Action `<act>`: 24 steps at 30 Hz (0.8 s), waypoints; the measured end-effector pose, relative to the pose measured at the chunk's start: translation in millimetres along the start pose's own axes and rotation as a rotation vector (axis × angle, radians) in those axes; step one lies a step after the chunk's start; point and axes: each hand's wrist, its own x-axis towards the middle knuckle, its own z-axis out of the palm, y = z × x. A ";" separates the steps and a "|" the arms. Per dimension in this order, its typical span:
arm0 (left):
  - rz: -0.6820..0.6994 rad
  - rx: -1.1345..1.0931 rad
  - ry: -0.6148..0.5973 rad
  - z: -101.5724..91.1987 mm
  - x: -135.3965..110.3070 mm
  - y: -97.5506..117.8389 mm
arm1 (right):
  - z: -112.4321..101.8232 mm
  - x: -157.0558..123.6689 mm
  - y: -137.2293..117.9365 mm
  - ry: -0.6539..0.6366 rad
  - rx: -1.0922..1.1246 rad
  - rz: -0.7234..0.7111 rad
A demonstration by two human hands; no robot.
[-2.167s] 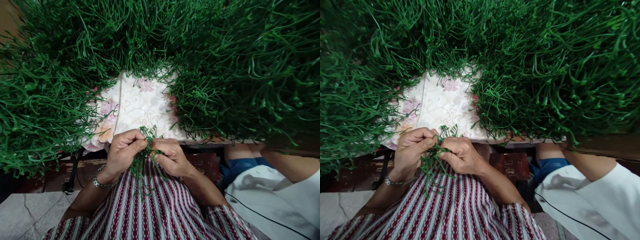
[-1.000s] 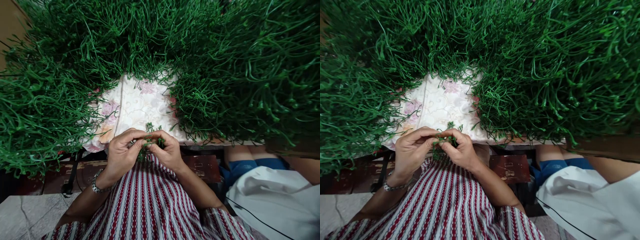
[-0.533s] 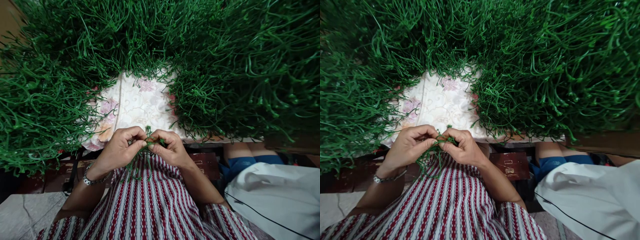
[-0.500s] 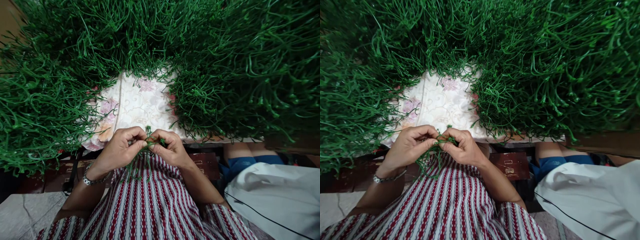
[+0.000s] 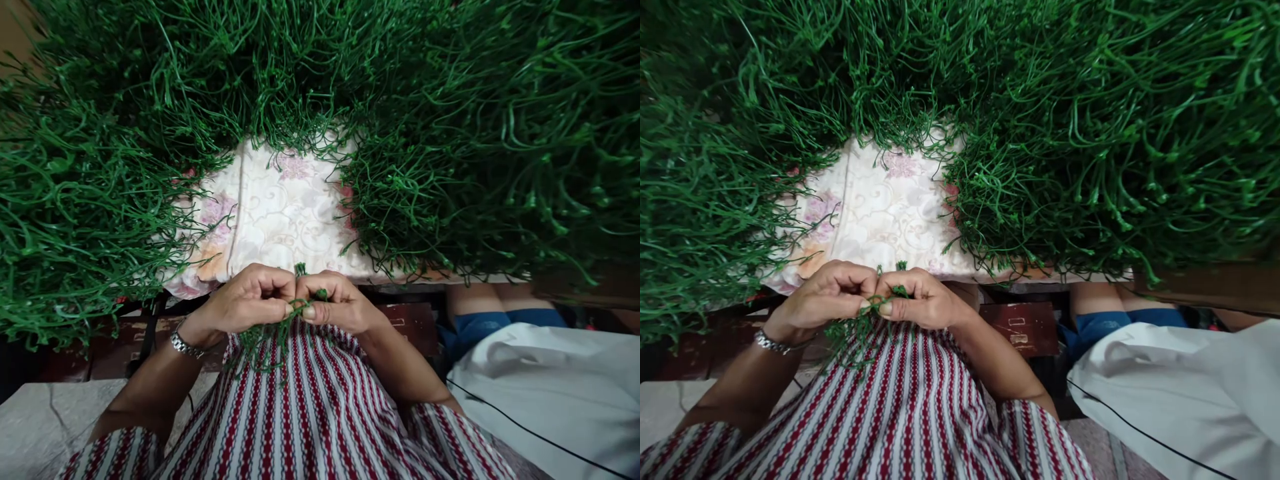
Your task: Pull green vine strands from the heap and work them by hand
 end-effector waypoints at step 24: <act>0.313 0.163 0.530 2.2 12.7 -12.6 | 17.1 2.2 12.5 0.386 -0.041 -0.031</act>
